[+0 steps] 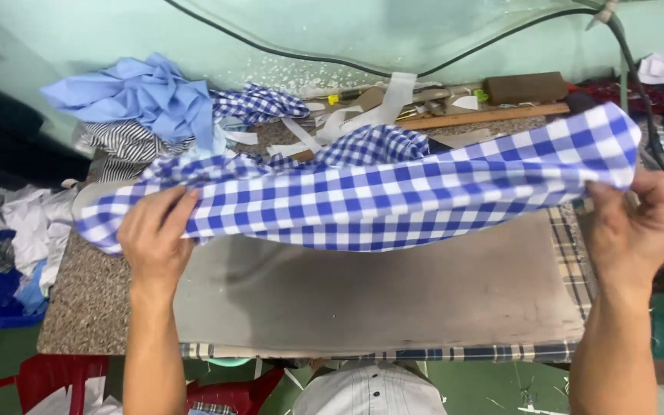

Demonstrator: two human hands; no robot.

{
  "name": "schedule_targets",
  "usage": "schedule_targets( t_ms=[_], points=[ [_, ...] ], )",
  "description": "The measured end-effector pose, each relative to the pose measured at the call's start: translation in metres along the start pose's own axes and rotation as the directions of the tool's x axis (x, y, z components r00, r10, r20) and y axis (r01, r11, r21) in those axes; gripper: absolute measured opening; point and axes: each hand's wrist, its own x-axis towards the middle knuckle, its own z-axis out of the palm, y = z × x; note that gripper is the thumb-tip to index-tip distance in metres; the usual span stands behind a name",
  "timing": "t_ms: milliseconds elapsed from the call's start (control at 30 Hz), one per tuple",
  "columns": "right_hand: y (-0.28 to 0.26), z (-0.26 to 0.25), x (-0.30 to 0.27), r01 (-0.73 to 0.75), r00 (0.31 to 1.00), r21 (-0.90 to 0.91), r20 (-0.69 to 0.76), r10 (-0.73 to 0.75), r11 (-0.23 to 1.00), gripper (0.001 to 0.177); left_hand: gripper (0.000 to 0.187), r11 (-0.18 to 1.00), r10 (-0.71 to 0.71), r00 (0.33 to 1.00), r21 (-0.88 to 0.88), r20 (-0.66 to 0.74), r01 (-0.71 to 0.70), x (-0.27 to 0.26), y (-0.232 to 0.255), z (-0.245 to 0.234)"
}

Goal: The person irons a striped fabric strip on a worktable using an iron and a pressing block. After finishing, they pick up a blue and white checkered shirt, spread it on the table, and begin cutting a piece of it with scissors.

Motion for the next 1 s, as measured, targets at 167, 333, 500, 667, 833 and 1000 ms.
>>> schedule_targets(
  t_ms=[167,333,500,667,833,1000],
  points=[
    [-0.021,-0.005,-0.048,-0.182,0.834,0.062,0.538,0.120,0.981,0.031,0.034,0.908,-0.305,0.932,-0.236,0.193,0.346,-0.116,0.042,0.006],
    [0.023,0.025,-0.155,-0.179,0.135,-0.571,0.793,0.595,0.801,0.027,0.048,0.742,-0.326,0.542,-0.146,0.775,0.654,-0.216,0.127,-0.012],
    [0.016,0.046,-0.173,-0.005,-0.044,-0.797,0.603,0.797,0.603,0.035,0.073,0.802,-0.271,0.562,-0.140,0.781,0.580,-0.283,0.165,-0.010],
    [0.017,0.089,-0.187,0.157,0.345,-0.473,0.849,0.400,0.867,0.023,0.022,0.796,-0.291,0.789,-0.321,0.541,0.514,-0.238,0.182,0.022],
    [-0.026,0.130,-0.211,0.124,0.095,-0.405,0.913,0.396,0.906,0.039,0.016,0.718,-0.246,0.748,-0.403,0.616,0.568,-0.216,0.240,0.064],
    [-0.012,0.134,-0.268,0.227,0.023,-0.279,0.959,0.281,0.933,0.056,0.019,0.678,-0.145,0.826,-0.554,0.544,0.484,-0.193,0.284,0.091]
  ],
)
